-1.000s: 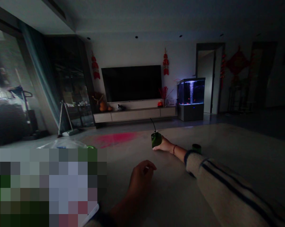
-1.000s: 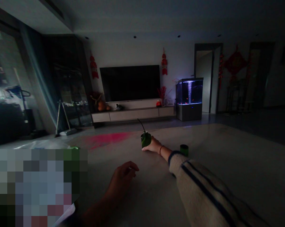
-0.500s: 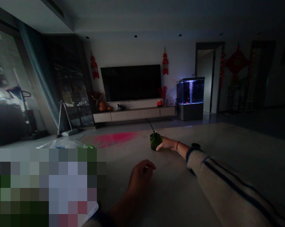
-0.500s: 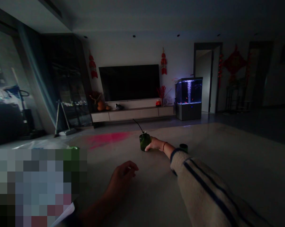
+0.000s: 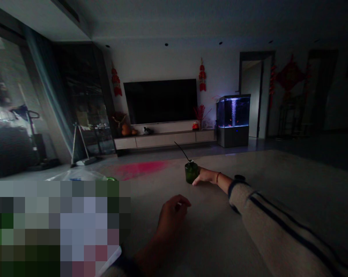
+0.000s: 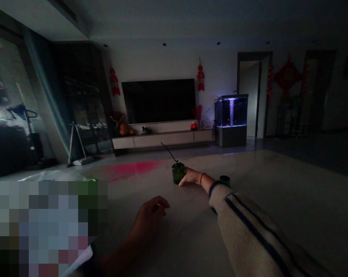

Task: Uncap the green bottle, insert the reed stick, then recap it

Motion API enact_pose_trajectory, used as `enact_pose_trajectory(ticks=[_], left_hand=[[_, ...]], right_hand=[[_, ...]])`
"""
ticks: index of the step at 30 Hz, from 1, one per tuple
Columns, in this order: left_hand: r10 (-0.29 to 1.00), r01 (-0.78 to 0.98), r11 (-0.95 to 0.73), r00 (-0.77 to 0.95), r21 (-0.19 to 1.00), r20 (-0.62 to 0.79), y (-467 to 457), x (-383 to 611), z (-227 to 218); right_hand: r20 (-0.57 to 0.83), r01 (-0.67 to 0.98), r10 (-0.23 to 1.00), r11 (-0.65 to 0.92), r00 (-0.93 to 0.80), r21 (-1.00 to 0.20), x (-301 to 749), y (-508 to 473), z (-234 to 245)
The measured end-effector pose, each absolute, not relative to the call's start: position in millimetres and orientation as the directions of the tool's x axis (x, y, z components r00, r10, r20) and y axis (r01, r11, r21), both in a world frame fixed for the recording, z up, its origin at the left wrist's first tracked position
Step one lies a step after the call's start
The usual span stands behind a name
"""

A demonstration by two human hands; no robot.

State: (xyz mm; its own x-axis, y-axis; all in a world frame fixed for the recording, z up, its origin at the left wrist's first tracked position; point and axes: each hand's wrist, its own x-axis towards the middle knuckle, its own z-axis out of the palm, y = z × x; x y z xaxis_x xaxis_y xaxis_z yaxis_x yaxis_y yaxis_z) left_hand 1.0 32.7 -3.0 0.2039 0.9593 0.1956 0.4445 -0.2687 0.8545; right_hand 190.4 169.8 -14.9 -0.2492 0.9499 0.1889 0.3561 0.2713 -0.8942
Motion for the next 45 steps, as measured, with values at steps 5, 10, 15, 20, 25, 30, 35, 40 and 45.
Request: enact_pose_trajectory(ticks=[5,10,15,20,25,30,35,40,45], left_hand=[[0.957,0.436,-0.278,0.203,0.856,0.207,35.0,-0.3,-6.7],[0.953,0.429,-0.29,0.206,0.856,0.22,32.3,0.8,-3.0],[0.961,0.436,-0.26,0.203,0.861,0.187,33.0,1.1,-3.7],[0.962,0.413,-0.254,0.205,0.875,0.183,33.5,0.6,-4.9],[0.962,0.41,-0.257,0.2,0.875,0.188,31.7,1.5,-2.4],[0.958,0.396,-0.267,0.207,0.878,0.198,34.4,1.1,-6.6],[0.961,0.414,-0.261,0.201,0.872,0.192,35.9,0.6,-8.9],[0.96,0.411,-0.261,0.202,0.873,0.192,35.2,0.5,-7.1],[0.966,0.419,-0.245,0.187,0.874,0.181,34.7,0.7,-5.9]], right_hand=[[0.14,0.347,0.907,0.29,-0.398,-0.892,192.3,169.9,-15.8],[0.062,0.378,0.884,0.261,-0.464,-0.888,198.9,167.8,-13.5],[0.067,0.424,0.907,0.259,-0.416,-0.868,198.2,166.1,-11.0],[0.026,0.435,0.874,0.267,-0.485,-0.86,201.2,164.9,-6.2],[0.027,0.464,0.873,0.285,-0.487,-0.838,203.0,166.3,-5.9],[0.039,0.44,0.85,0.31,-0.525,-0.843,204.6,166.9,-6.8],[0.0,0.493,0.859,0.294,-0.512,-0.818,205.0,166.2,-5.1],[0.047,0.463,0.829,0.356,-0.557,-0.812,207.9,164.8,-1.2],[0.004,0.453,0.807,0.336,-0.591,-0.826,209.4,161.0,1.2]])
